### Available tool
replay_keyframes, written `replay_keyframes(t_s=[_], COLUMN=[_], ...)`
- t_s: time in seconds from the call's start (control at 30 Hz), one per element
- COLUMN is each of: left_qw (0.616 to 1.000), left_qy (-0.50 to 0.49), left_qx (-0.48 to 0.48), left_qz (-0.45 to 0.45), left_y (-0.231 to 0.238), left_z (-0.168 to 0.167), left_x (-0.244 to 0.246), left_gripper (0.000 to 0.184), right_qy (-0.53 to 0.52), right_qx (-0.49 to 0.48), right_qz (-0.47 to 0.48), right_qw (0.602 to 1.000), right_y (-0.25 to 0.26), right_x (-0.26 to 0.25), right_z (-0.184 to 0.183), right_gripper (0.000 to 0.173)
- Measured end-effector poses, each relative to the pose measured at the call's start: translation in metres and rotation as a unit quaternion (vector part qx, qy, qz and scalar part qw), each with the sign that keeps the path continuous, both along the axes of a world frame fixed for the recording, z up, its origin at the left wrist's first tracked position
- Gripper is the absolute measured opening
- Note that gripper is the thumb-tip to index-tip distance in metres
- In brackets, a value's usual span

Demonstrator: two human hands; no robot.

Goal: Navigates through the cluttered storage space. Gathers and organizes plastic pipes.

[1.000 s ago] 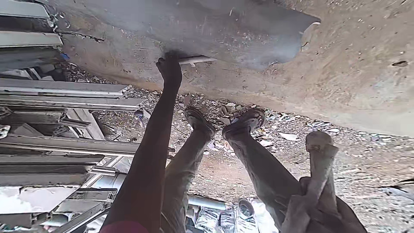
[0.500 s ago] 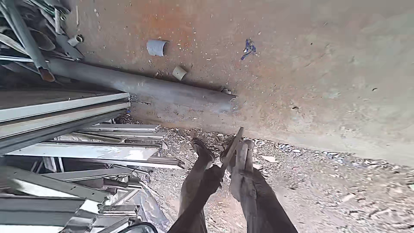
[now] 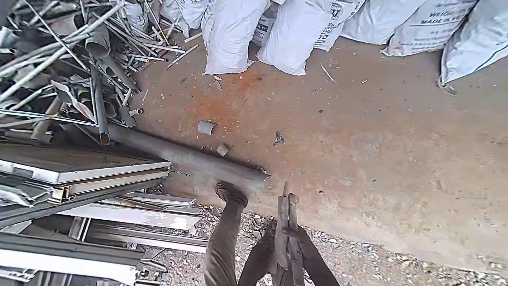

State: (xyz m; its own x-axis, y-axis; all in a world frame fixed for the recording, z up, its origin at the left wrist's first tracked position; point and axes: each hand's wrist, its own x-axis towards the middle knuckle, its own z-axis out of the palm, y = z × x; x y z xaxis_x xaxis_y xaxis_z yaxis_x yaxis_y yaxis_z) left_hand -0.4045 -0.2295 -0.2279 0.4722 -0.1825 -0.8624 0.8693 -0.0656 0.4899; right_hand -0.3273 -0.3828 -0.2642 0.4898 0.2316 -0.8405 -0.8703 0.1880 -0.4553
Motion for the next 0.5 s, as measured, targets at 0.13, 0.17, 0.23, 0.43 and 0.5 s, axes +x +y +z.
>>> replay_keyframes(t_s=[0.13,0.17,0.23,0.43,0.5], left_qw=[0.998,0.999,0.997,0.985,0.983], left_qy=[0.043,0.001,-0.074,-0.111,-0.049], left_qx=[-0.025,-0.032,-0.020,0.115,0.159], left_qz=[0.029,0.027,0.016,0.063,0.082], left_y=[0.035,0.052,0.088,0.188,0.206], left_z=[-0.035,-0.047,-0.039,-0.027,-0.011], left_x=[0.010,0.009,0.005,0.014,0.025], left_gripper=[0.042,0.042,0.041,0.038,0.038], right_qy=[-0.022,-0.023,-0.006,-0.035,-0.055], right_qx=[-0.041,-0.046,-0.068,-0.141,-0.150], right_qz=[0.005,0.003,-0.003,0.042,0.085], right_qw=[0.999,0.999,0.998,0.988,0.983], right_y=[0.038,0.050,0.077,0.169,0.195], right_x=[0.039,0.052,0.069,0.134,0.153], right_z=[0.006,0.005,0.010,0.040,0.044], right_gripper=[0.041,0.043,0.040,0.032,0.035])
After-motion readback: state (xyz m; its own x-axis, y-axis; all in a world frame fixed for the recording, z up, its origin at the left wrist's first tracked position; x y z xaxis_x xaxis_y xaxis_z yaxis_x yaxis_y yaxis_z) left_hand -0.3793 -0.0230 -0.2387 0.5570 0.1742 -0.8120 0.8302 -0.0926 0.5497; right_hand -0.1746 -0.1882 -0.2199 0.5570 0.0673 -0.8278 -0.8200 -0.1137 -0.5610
